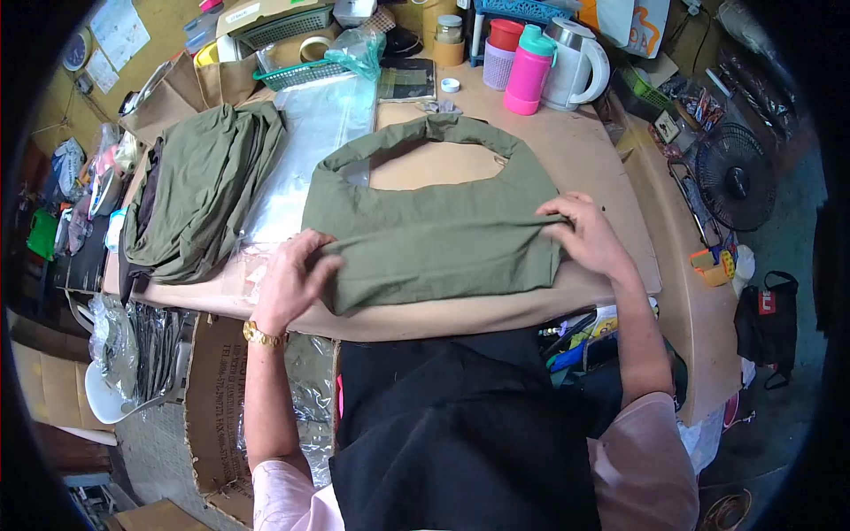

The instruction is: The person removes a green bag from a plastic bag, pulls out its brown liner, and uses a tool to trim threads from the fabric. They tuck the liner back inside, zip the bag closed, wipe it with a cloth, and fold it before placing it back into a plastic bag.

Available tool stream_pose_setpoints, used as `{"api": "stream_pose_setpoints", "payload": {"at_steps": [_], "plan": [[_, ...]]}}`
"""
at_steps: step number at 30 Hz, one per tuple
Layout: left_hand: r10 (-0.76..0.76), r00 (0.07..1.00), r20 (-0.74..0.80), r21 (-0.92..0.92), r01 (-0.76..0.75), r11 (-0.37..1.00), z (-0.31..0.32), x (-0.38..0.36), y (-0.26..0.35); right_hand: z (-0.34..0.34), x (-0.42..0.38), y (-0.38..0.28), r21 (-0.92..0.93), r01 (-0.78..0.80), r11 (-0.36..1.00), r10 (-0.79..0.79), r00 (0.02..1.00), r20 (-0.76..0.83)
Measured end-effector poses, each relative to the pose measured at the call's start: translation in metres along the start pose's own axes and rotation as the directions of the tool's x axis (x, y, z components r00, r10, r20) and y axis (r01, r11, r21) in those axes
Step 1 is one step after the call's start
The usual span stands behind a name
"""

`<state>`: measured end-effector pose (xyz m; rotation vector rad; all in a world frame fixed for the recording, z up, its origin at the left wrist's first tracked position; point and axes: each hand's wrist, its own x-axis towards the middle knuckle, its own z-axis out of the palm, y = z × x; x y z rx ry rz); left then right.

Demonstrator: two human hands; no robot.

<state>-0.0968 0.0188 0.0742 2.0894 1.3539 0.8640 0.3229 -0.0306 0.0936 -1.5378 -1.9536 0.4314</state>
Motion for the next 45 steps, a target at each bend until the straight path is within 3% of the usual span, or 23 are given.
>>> {"api": "stream_pose_setpoints", "payload": {"at_steps": [2,3,6,7,10,12,14,17,19,20,22,26,29,31,32,35,37,38,40,41,42,44,45], "plan": [[0.290,0.952,0.097,0.157,-0.303,0.940,-0.001,0.002,0.015,0.002,0.002,-0.005,-0.070,0.067,0.995,-0.065,0.997,0.034],[0.141,0.978,0.153,0.225,-0.173,0.959,0.001,0.002,0.009,0.002,0.001,-0.006,-0.135,0.135,0.982,-0.125,0.989,0.076],[0.116,0.979,0.167,0.155,-0.142,0.978,-0.009,0.001,0.028,-0.005,0.001,-0.007,-0.128,0.149,0.980,-0.136,0.985,0.102],[0.253,0.957,0.142,0.203,-0.278,0.939,-0.005,0.000,0.033,-0.004,0.002,-0.014,-0.129,0.146,0.981,-0.133,0.986,0.102],[0.377,0.905,0.199,0.350,-0.425,0.835,0.011,-0.001,0.058,0.006,0.002,-0.028,-0.196,0.281,0.940,-0.270,0.959,0.080],[0.330,0.913,0.241,0.389,-0.402,0.829,0.020,-0.001,0.055,0.012,0.003,-0.019,-0.281,0.311,0.908,-0.224,0.927,0.300],[0.230,0.921,0.316,0.461,-0.361,0.811,0.033,-0.001,0.043,0.014,0.002,-0.010,-0.276,0.295,0.915,-0.195,0.920,0.339],[0.246,0.946,0.210,0.500,-0.320,0.805,0.051,-0.009,0.000,0.025,-0.010,0.022,-0.291,0.373,0.881,-0.276,0.905,0.324],[0.271,0.959,0.089,0.521,-0.276,0.807,0.064,-0.017,-0.033,0.035,-0.021,0.048,-0.311,0.396,0.864,-0.346,0.916,0.204],[0.272,0.958,0.089,0.522,-0.277,0.807,0.060,-0.018,-0.027,0.033,-0.023,0.041,-0.311,0.396,0.864,-0.347,0.916,0.203],[0.318,0.947,0.050,0.308,-0.317,0.897,0.041,-0.019,-0.002,0.024,-0.026,0.021,-0.145,0.392,0.908,-0.393,0.919,0.027],[0.292,0.948,0.125,0.291,-0.316,0.903,0.024,-0.025,-0.011,0.005,-0.033,0.025,-0.057,0.291,0.955,-0.290,0.957,0.016],[0.294,0.948,0.121,0.291,-0.317,0.903,0.035,-0.021,-0.020,0.013,-0.035,0.040,-0.137,0.289,0.948,-0.282,0.957,0.069],[0.265,0.948,0.173,0.278,-0.306,0.911,0.053,-0.021,-0.037,0.032,-0.034,0.051,-0.336,0.455,0.825,-0.454,0.887,0.087],[0.266,0.949,0.167,0.281,-0.305,0.910,0.057,-0.019,-0.041,0.037,-0.033,0.056,-0.337,0.460,0.821,-0.460,0.884,0.086],[0.213,0.964,0.159,0.338,-0.256,0.906,0.061,-0.021,-0.049,0.043,-0.040,0.057,-0.359,0.438,0.824,-0.451,0.891,0.053],[0.136,0.974,0.179,0.348,-0.193,0.918,0.047,-0.020,-0.029,0.023,-0.037,0.034,-0.365,0.109,0.925,-0.013,0.967,0.256],[0.059,0.977,0.203,0.355,-0.129,0.926,0.034,-0.019,-0.013,0.009,-0.037,0.018,-0.369,0.114,0.922,-0.021,0.969,0.247],[0.052,0.972,0.230,0.476,-0.159,0.865,0.004,-0.032,0.032,-0.013,-0.041,-0.012,-0.166,0.030,0.986,-0.003,0.987,0.160],[0.072,0.978,0.195,0.516,-0.164,0.841,0.006,-0.035,0.051,-0.006,-0.039,-0.022,-0.111,-0.044,0.993,0.041,0.999,-0.031],[0.072,0.979,0.193,0.513,-0.164,0.843,0.022,-0.032,0.062,0.007,-0.032,-0.033,-0.115,-0.044,0.992,0.041,0.999,-0.030],[0.150,0.985,0.087,0.520,-0.173,0.837,0.057,-0.019,0.077,0.044,-0.016,-0.045,-0.112,0.033,0.993,-0.066,0.950,-0.307],[0.153,0.985,0.081,0.523,-0.173,0.835,0.070,-0.009,0.066,0.060,-0.008,-0.041,-0.113,0.039,0.993,-0.073,0.948,-0.310]]}}
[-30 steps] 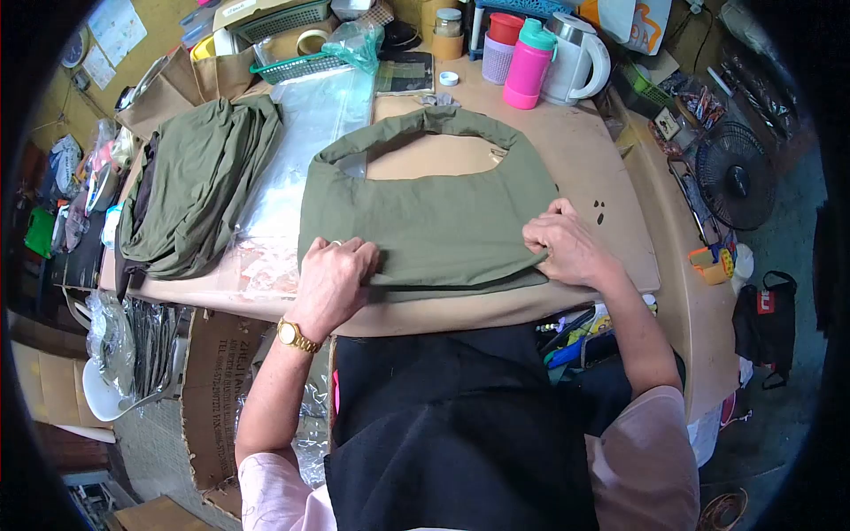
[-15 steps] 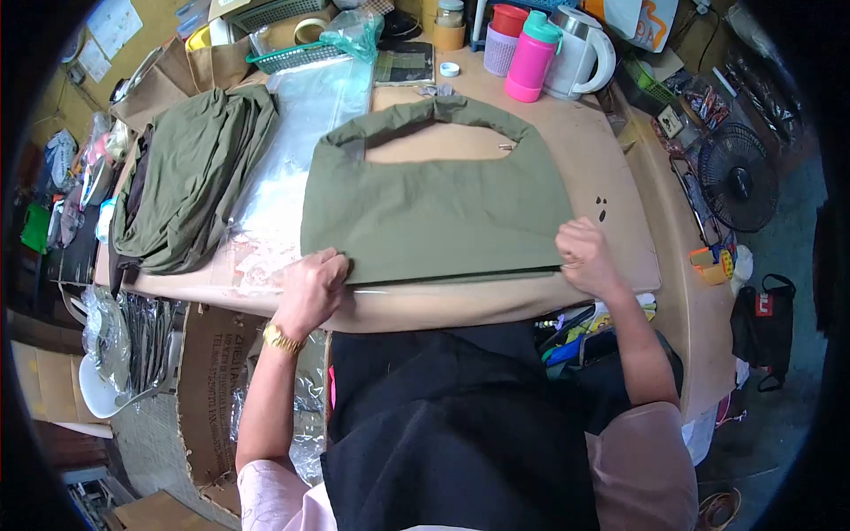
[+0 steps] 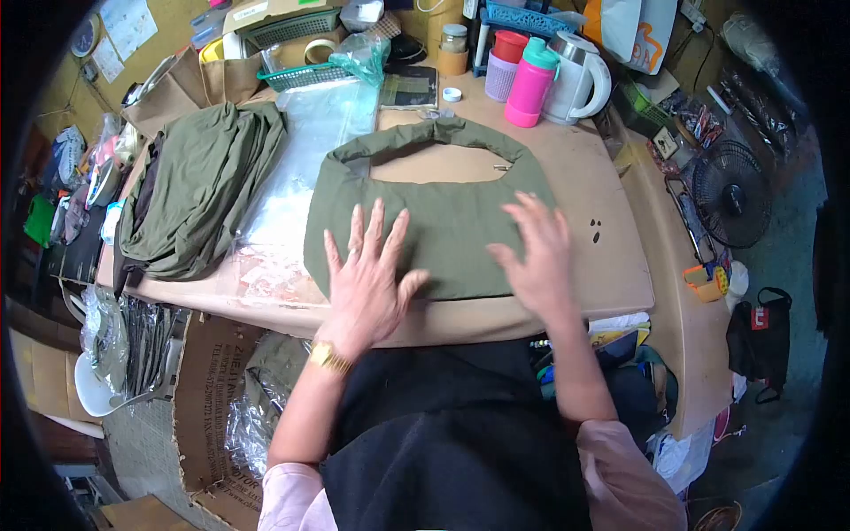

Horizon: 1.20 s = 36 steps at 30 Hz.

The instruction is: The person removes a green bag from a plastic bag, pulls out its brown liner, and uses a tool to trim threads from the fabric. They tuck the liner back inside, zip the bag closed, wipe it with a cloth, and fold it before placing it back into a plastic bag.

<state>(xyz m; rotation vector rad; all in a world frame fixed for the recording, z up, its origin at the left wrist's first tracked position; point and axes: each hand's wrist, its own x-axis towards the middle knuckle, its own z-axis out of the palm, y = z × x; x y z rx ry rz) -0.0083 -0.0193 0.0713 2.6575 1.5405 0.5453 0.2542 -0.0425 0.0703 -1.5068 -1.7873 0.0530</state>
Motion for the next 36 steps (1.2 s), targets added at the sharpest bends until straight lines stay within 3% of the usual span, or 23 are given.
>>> {"api": "stream_pose_setpoints", "payload": {"at_steps": [2,6,12,17,19,20,21,22,23,24,25,26,28,29,30,31,33,35,36], "plan": [[-0.151,0.988,-0.030,0.132,0.154,0.979,0.050,0.023,-0.020,0.037,0.007,0.016,-0.389,0.080,0.918,-0.029,0.990,0.136],[-0.212,0.976,-0.041,0.038,0.213,0.976,0.069,0.029,-0.049,0.056,0.005,0.044,-0.483,0.074,0.873,0.066,0.962,0.266],[-0.234,0.971,0.044,0.046,0.232,0.972,0.059,0.011,-0.043,0.041,-0.004,0.034,-0.425,-0.003,0.905,0.198,0.887,0.417],[-0.232,0.963,0.138,0.033,0.230,0.973,0.038,-0.036,-0.020,0.009,-0.044,0.020,-0.402,0.014,0.915,0.190,0.866,0.462],[-0.210,0.931,0.299,0.021,0.214,0.977,0.019,-0.038,-0.027,-0.011,-0.032,0.019,-0.354,-0.014,0.935,0.249,0.737,0.628],[-0.184,0.874,0.449,-0.151,0.277,0.949,0.000,-0.023,-0.042,-0.024,-0.015,0.032,-0.188,-0.153,0.970,0.241,0.706,0.666],[-0.311,0.841,0.442,-0.143,0.408,0.901,-0.024,-0.003,-0.038,-0.026,0.003,0.042,-0.121,-0.324,0.938,0.333,0.755,0.565],[-0.309,0.943,0.124,-0.074,0.319,0.945,-0.025,0.011,-0.039,-0.026,0.021,0.051,-0.030,-0.472,0.881,0.431,0.775,0.463],[-0.245,0.948,-0.201,0.023,0.255,0.967,-0.024,0.023,-0.041,-0.023,0.039,0.049,-0.095,-0.353,0.931,0.365,0.903,0.227],[-0.176,0.905,-0.388,0.067,0.218,0.974,-0.018,0.042,-0.043,-0.019,0.053,0.047,-0.189,-0.248,0.950,0.251,0.968,-0.010],[-0.095,0.825,-0.557,0.115,0.190,0.975,-0.008,0.060,-0.047,-0.010,0.062,0.061,-0.189,-0.250,0.950,0.253,0.968,-0.009],[-0.096,0.825,-0.557,0.114,0.191,0.975,0.009,0.072,-0.060,0.009,0.068,0.084,-0.239,-0.180,0.954,0.171,0.983,-0.060],[-0.277,0.924,-0.265,-0.097,0.260,0.961,0.048,0.085,-0.099,0.022,0.069,0.111,-0.293,-0.111,0.950,0.083,0.991,-0.106],[-0.278,0.924,-0.263,-0.099,0.261,0.960,0.063,0.082,-0.113,0.021,0.069,0.121,-0.267,-0.269,0.925,0.281,0.960,0.007],[-0.344,0.893,-0.290,-0.245,0.278,0.929,0.072,0.076,-0.123,0.023,0.069,0.128,-0.259,-0.423,0.868,0.464,0.877,0.123],[-0.411,0.859,-0.304,-0.387,0.283,0.878,0.083,0.074,-0.132,0.029,0.066,0.133,-0.262,-0.426,0.866,0.468,0.875,0.124],[-0.408,0.859,-0.310,-0.385,0.279,0.880,0.086,0.076,-0.134,0.036,0.053,0.135,-0.171,-0.324,0.930,0.335,0.942,0.036],[-0.404,0.858,-0.316,-0.381,0.275,0.883,0.084,0.074,-0.131,0.032,0.054,0.137,-0.148,-0.338,0.930,0.353,0.931,0.093],[-0.324,0.831,-0.453,-0.286,0.209,0.935,0.073,0.078,-0.125,0.026,0.062,0.130,-0.118,-0.339,0.933,0.354,0.925,0.137]]}}
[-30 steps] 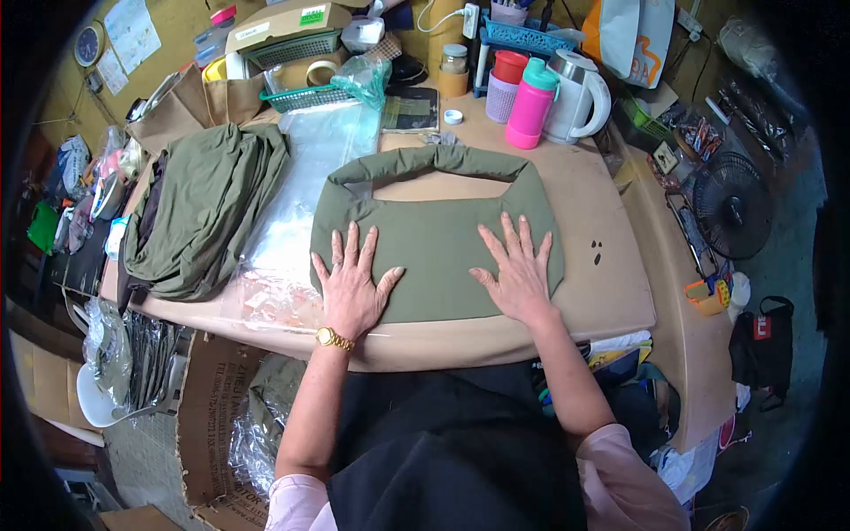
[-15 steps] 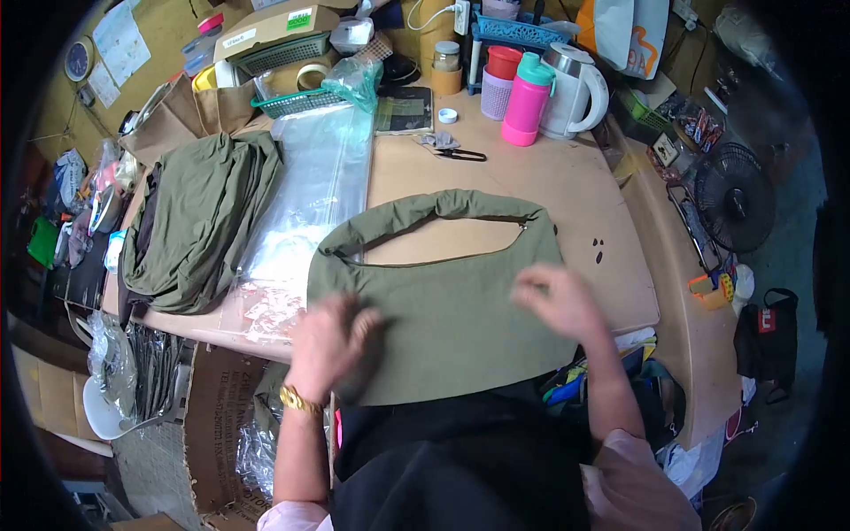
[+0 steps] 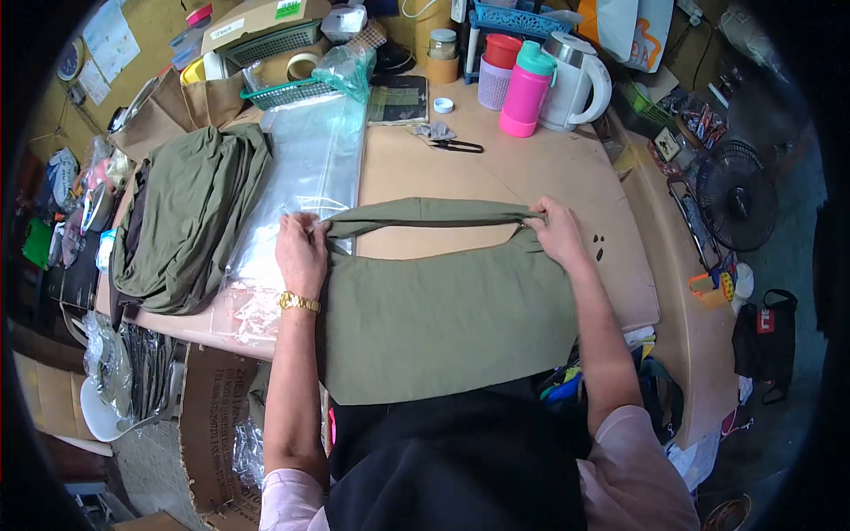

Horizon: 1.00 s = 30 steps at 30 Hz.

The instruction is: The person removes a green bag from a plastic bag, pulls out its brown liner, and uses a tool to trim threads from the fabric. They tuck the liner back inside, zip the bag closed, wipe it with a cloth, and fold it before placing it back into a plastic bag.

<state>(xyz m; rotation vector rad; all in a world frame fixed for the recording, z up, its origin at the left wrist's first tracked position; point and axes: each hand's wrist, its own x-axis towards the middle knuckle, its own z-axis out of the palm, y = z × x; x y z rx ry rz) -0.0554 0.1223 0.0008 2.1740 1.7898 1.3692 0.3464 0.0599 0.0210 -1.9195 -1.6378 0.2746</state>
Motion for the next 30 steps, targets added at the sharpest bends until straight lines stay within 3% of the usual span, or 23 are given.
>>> {"api": "stream_pose_setpoints", "payload": {"at_steps": [1,2,3,4,6,7,8,9,10,12,19,21,22,23,24,25,28,29,30], "plan": [[0.117,0.987,-0.111,0.069,-0.110,0.992,-0.007,0.006,0.009,-0.008,-0.001,-0.010,0.001,0.004,1.000,-0.004,1.000,-0.001],[0.150,0.986,-0.069,0.124,-0.140,0.982,-0.029,0.007,0.042,-0.020,-0.007,-0.031,-0.027,0.115,0.993,-0.118,0.986,-0.115],[0.135,0.989,0.065,0.016,-0.136,0.991,-0.041,0.001,0.069,-0.028,-0.013,-0.048,-0.069,0.217,0.974,-0.227,0.949,-0.218],[0.208,0.956,0.206,-0.200,-0.167,0.965,-0.049,-0.014,0.090,-0.031,-0.018,-0.061,-0.070,0.214,0.974,-0.224,0.952,-0.209],[0.187,0.789,0.585,-0.141,-0.128,0.982,-0.064,-0.050,0.152,-0.030,-0.026,-0.082,0.334,0.063,0.941,-0.095,0.992,0.080],[0.303,0.780,0.548,-0.136,-0.274,0.952,-0.049,-0.074,0.157,-0.021,-0.028,-0.088,0.331,0.070,0.941,-0.102,0.992,0.080],[0.230,0.722,0.652,-0.011,-0.294,0.956,-0.041,-0.087,0.162,-0.009,-0.030,-0.092,0.250,0.152,0.956,-0.194,0.969,0.155],[0.228,0.726,0.649,-0.008,-0.293,0.956,-0.032,-0.097,0.154,0.002,-0.033,-0.094,0.174,0.239,0.955,-0.276,0.932,0.236],[0.211,0.722,0.658,0.035,-0.310,0.950,-0.020,-0.105,0.145,0.011,-0.035,-0.096,0.175,0.244,0.954,-0.281,0.931,0.234],[0.178,0.703,0.689,0.077,-0.315,0.946,-0.013,-0.106,0.139,0.028,-0.041,-0.097,0.050,0.435,0.899,-0.438,0.895,0.089],[0.190,0.729,0.658,0.041,-0.287,0.957,-0.014,-0.105,0.136,0.071,-0.039,-0.077,0.122,0.487,0.865,-0.491,0.871,0.006],[0.211,0.729,0.652,0.007,-0.283,0.959,-0.013,-0.106,0.134,0.077,-0.035,-0.069,0.316,0.407,0.857,-0.402,0.912,-0.087],[0.212,0.728,0.652,0.002,-0.282,0.959,-0.013,-0.106,0.134,0.078,-0.031,-0.063,0.312,0.405,0.859,-0.400,0.913,-0.085],[0.202,0.721,0.663,0.008,-0.277,0.961,-0.014,-0.105,0.135,0.076,-0.026,-0.057,0.559,0.134,0.818,-0.115,0.991,-0.069],[0.190,0.715,0.673,0.016,-0.271,0.963,-0.014,-0.104,0.135,0.073,-0.022,-0.053,0.754,-0.126,0.645,0.164,0.986,0.025],[0.189,0.716,0.672,0.015,-0.268,0.963,-0.015,-0.105,0.135,0.071,-0.021,-0.050,0.752,-0.127,0.646,0.163,0.986,0.026],[0.187,0.717,0.671,0.031,-0.280,0.960,-0.015,-0.103,0.135,0.059,-0.017,-0.050,0.888,-0.248,0.387,0.072,0.968,0.239],[0.191,0.718,0.670,0.028,-0.281,0.959,-0.014,-0.103,0.135,0.049,-0.010,-0.059,0.889,-0.244,0.386,0.071,0.969,0.236],[0.192,0.715,0.672,0.023,-0.280,0.960,-0.014,-0.104,0.135,0.031,-0.002,-0.074,0.776,-0.173,0.607,-0.045,0.967,0.251]]}}
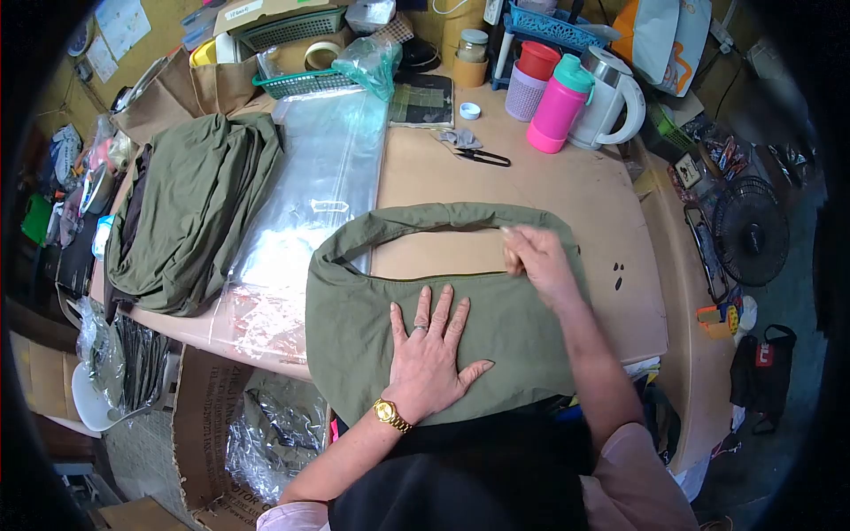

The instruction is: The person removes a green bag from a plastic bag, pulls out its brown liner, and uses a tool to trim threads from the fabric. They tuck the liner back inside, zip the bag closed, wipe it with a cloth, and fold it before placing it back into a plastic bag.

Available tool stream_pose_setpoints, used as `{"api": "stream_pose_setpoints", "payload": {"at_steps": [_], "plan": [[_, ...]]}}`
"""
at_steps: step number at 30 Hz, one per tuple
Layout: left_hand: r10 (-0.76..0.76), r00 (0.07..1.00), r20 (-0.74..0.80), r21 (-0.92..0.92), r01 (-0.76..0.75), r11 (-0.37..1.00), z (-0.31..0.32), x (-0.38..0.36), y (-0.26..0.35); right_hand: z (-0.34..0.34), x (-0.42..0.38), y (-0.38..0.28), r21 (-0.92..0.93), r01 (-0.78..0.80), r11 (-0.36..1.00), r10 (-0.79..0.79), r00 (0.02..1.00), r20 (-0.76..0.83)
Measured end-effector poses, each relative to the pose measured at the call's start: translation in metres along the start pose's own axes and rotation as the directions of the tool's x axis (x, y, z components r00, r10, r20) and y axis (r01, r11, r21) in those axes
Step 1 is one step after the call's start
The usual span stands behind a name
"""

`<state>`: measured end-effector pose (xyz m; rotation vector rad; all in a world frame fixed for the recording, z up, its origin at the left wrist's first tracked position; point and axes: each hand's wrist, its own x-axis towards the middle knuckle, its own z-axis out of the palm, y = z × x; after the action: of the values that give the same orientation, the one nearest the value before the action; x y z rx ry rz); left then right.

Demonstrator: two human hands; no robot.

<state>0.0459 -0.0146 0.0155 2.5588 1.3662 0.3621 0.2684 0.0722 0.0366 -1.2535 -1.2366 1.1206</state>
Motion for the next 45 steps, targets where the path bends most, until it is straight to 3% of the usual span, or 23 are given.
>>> {"api": "stream_pose_setpoints", "payload": {"at_steps": [1,3,5,8,10,11,13,14,16,18,20,22,23,24,25,26,27,29,30,33,35,39,45], "plan": [[-0.001,1.000,0.001,0.000,0.001,1.000,0.000,0.001,0.000,0.000,0.011,-0.015,-0.249,0.059,0.967,-0.031,0.993,0.115],[0.004,1.000,0.016,0.014,-0.005,1.000,0.000,0.001,-0.001,-0.004,0.059,-0.012,-0.380,0.312,0.871,-0.314,0.948,0.060],[0.023,1.000,0.013,0.002,-0.023,1.000,0.001,0.003,-0.003,-0.007,0.113,-0.020,-0.600,0.294,0.744,-0.366,0.930,0.002],[0.041,0.999,0.018,-0.015,-0.041,0.999,-0.002,0.008,-0.005,-0.014,0.203,0.027,-0.690,0.295,0.660,-0.430,0.902,-0.026],[0.038,0.999,0.031,-0.023,-0.037,0.999,-0.002,0.007,-0.006,-0.007,0.233,0.048,-0.844,0.169,0.508,-0.264,0.964,0.033],[0.024,1.000,0.000,-0.068,-0.024,0.997,-0.002,0.006,-0.006,-0.002,0.234,0.046,-0.844,0.174,0.508,-0.261,0.964,0.042],[-0.002,0.999,-0.038,-0.113,-0.002,0.994,-0.003,0.007,-0.008,0.009,0.240,0.038,-0.871,0.112,0.478,-0.415,0.903,-0.112],[-0.026,0.999,-0.021,-0.121,0.023,0.992,-0.005,0.008,-0.007,-0.002,0.260,0.048,-0.855,0.216,0.471,-0.531,0.844,-0.080],[-0.057,0.998,-0.004,-0.139,0.056,0.989,-0.004,0.008,-0.007,-0.010,0.259,0.026,-0.709,0.349,0.613,-0.615,0.774,-0.150],[-0.037,0.998,-0.059,-0.111,0.030,0.993,-0.003,0.007,-0.008,-0.020,0.218,-0.013,-0.150,0.316,0.937,-0.320,0.947,-0.006],[-0.039,0.997,-0.060,-0.114,0.032,0.993,-0.004,0.007,-0.009,-0.026,0.152,-0.051,-0.209,0.272,0.939,-0.163,0.890,0.426],[-0.049,0.997,-0.066,-0.123,0.040,0.992,-0.004,0.007,-0.009,-0.015,0.091,-0.058,-0.288,0.128,0.949,0.082,0.782,0.617],[-0.051,0.997,-0.062,-0.130,0.043,0.991,-0.004,0.006,-0.010,-0.008,0.069,-0.048,-0.389,0.226,0.893,0.090,0.758,0.647],[-0.055,0.997,-0.061,-0.134,0.046,0.990,-0.004,0.006,-0.010,0.007,0.048,-0.045,-0.450,0.173,0.876,0.144,0.797,0.586],[-0.066,0.996,-0.067,-0.142,0.056,0.988,-0.004,0.007,-0.010,0.029,0.030,-0.038,-0.438,0.252,0.863,0.004,0.863,0.504],[-0.065,0.996,-0.057,-0.140,0.057,0.989,-0.004,0.007,-0.010,0.043,0.018,-0.029,-0.424,0.239,0.874,-0.015,0.883,0.468],[-0.063,0.997,-0.048,-0.135,0.056,0.989,-0.004,0.006,-0.010,0.053,0.012,-0.016,-0.443,0.454,0.773,-0.180,0.827,0.532],[-0.070,0.997,-0.036,-0.107,0.066,0.992,-0.005,0.005,-0.010,0.060,0.004,0.024,-0.476,0.715,0.513,-0.444,0.695,0.565],[-0.069,0.997,-0.018,-0.086,0.067,0.994,-0.006,0.005,-0.010,0.058,0.000,0.023,-0.474,0.720,0.506,-0.451,0.690,0.566],[-0.055,0.996,-0.075,-0.124,0.045,0.991,-0.004,0.004,-0.010,0.033,-0.009,0.013,-0.577,0.756,0.309,-0.469,0.649,0.599],[-0.043,0.995,-0.089,-0.111,0.033,0.993,-0.003,0.003,-0.011,0.018,-0.014,0.004,-0.628,0.759,0.174,-0.362,0.642,0.676],[-0.045,0.997,-0.065,-0.087,0.039,0.995,-0.004,0.002,-0.009,0.039,-0.003,0.001,-0.601,0.792,0.105,-0.357,0.594,0.721],[-0.045,0.997,-0.068,-0.087,0.039,0.995,-0.003,0.002,-0.010,0.039,0.003,0.012,-0.551,0.818,0.164,-0.472,0.555,0.685]]}}
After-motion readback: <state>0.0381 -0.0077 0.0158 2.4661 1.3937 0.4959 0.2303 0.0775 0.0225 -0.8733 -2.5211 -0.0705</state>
